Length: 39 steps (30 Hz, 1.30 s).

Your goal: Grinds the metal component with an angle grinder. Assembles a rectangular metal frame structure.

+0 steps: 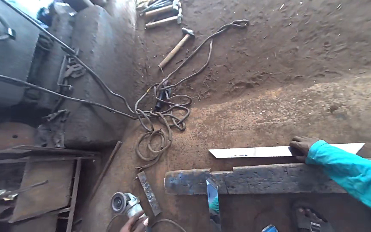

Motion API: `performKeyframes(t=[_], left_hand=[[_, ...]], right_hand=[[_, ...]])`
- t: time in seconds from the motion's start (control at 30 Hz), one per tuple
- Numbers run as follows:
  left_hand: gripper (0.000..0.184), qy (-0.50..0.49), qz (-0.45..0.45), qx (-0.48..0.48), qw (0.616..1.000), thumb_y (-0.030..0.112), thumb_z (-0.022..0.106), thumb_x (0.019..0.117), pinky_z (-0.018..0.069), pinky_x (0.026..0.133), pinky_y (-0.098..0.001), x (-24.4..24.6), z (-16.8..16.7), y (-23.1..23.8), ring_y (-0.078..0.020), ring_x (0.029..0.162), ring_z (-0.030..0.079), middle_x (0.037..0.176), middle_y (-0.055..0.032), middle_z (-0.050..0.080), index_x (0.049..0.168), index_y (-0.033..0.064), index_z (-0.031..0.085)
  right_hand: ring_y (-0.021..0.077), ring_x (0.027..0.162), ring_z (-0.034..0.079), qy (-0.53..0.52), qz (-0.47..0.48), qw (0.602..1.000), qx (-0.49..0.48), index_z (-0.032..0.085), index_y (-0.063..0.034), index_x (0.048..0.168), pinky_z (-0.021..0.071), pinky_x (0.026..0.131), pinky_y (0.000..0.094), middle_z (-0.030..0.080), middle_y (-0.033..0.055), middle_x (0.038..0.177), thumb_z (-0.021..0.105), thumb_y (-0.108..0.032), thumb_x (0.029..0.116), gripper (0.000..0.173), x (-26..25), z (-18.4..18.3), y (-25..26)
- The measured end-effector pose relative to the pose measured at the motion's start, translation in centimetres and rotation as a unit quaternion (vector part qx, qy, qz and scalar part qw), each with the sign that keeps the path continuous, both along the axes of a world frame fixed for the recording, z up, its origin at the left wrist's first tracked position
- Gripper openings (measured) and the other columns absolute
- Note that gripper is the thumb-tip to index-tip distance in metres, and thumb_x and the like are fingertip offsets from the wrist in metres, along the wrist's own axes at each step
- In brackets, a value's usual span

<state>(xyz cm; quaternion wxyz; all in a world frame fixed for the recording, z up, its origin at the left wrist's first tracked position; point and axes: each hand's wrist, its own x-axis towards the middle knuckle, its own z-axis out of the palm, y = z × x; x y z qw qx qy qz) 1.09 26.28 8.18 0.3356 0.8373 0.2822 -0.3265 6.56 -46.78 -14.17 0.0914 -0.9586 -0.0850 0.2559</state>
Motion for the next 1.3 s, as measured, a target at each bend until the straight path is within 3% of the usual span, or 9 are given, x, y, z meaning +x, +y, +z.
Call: performKeyframes(t=[0.1,0.17,0.27,0.47,0.67,0.83,0.97,1.1,1.3], left_hand=[[0.077,-0.166,-0.111,-0.086,0.976,0.042,0.069,0.0886,0.0579,0.093,-0.0358,4.0,4.7,-9.7,-0.0182,0.109,0.069,0.126,-0.0153,0.068,0.145,-0.0058,0.047],[0.066,-0.241,-0.125,-0.078,0.959,0.038,0.062,0.0932,0.0569,0.094,-0.0369,6.2,4.5,-15.6,-0.0185,0.108,0.069,0.122,-0.0156,0.070,0.140,-0.0068,0.052],[0.041,-0.278,-0.036,-0.091,0.956,0.013,0.051,0.1034,0.0544,0.093,-0.0411,7.7,-1.5,-20.7,-0.0245,0.106,0.067,0.123,-0.0218,0.067,0.139,-0.0080,0.052],[0.040,-0.357,0.274,-0.038,0.892,0.016,0.035,0.1118,0.0525,0.093,-0.0418,3.0,-12.8,-26.2,-0.0277,0.109,0.064,0.121,-0.0246,0.067,0.133,-0.0112,0.055],[0.050,-0.367,0.254,-0.059,0.893,0.024,0.024,0.1119,0.0496,0.096,-0.0417,1.7,-12.9,-27.2,-0.0232,0.116,0.063,0.129,-0.0179,0.068,0.133,-0.0057,0.059],[0.049,-0.450,0.192,-0.077,0.869,0.023,0.031,0.1103,0.0556,0.096,-0.0326,1.3,-15.4,-26.9,-0.0144,0.100,0.071,0.107,-0.0134,0.075,0.112,-0.0075,0.070],[0.052,-0.470,0.178,-0.088,0.860,0.023,0.031,0.1098,0.0585,0.079,-0.0270,1.4,-15.6,-27.1,-0.0085,0.080,0.070,0.091,-0.0089,0.075,0.099,-0.0065,0.072],[0.052,-0.465,0.190,-0.084,0.860,0.022,0.031,0.1098,0.0585,0.076,-0.0262,1.4,-15.2,-27.4,-0.0077,0.076,0.070,0.086,-0.0082,0.075,0.095,-0.0071,0.072],[0.051,-0.456,0.206,-0.118,0.858,0.020,0.031,0.1106,0.0572,0.067,-0.0210,1.6,-14.6,-27.5,-0.0034,0.068,0.067,0.079,-0.0043,0.073,0.092,-0.0087,0.069]], right_hand=[[0.0358,0.097,0.070,-0.081,0.005,0.992,0.098,0.074,-0.0085,0.106,0.0545,0.079,0.0639,0.071,0.0112,0.115,0.093,-0.023,0.0669,0.046,0.0,3.5,-0.4],[0.0360,0.092,0.072,-0.147,0.021,0.980,0.132,0.076,-0.0075,0.110,0.0539,0.079,0.0654,0.072,0.0125,0.115,0.094,-0.020,0.0654,0.049,0.2,6.2,-0.3],[0.0389,0.084,0.071,-0.186,0.017,0.970,0.158,0.075,-0.0048,0.110,0.0532,0.071,0.0664,0.072,0.0160,0.109,0.092,-0.019,0.0643,0.051,-1.6,9.3,0.3],[0.0431,0.089,0.071,-0.247,0.017,0.947,0.206,0.076,-0.0029,0.106,0.0522,0.083,0.0680,0.074,0.0187,0.106,0.075,-0.038,0.0664,0.053,-7.8,10.1,1.3],[0.0343,0.086,0.073,-0.285,0.050,0.934,0.211,0.078,-0.0079,0.098,0.0531,0.083,0.0624,0.076,0.0137,0.102,0.065,-0.047,0.0698,0.050,-11.1,7.1,1.5],[0.0352,0.088,0.073,-0.282,0.051,0.937,0.201,0.077,-0.0063,0.098,0.0519,0.085,0.0629,0.075,0.0148,0.102,0.065,-0.042,0.0697,0.047,-11.5,6.2,1.5],[0.0355,0.094,0.073,-0.284,0.054,0.937,0.198,0.076,-0.0072,0.104,0.0526,0.087,0.0624,0.074,0.0143,0.107,0.067,-0.039,0.0714,0.046,-11.6,5.7,1.3],[0.0343,0.097,0.072,-0.289,0.052,0.937,0.188,0.075,-0.0089,0.106,0.0527,0.087,0.0612,0.074,0.0128,0.111,0.064,-0.035,0.0759,0.041,-11.4,5.4,1.2],[0.0358,0.100,0.072,-0.261,0.021,0.952,0.162,0.075,-0.0090,0.111,0.0513,0.089,0.0633,0.074,0.0136,0.112,0.075,-0.027,0.0667,0.048,-11.6,7.0,2.1]])
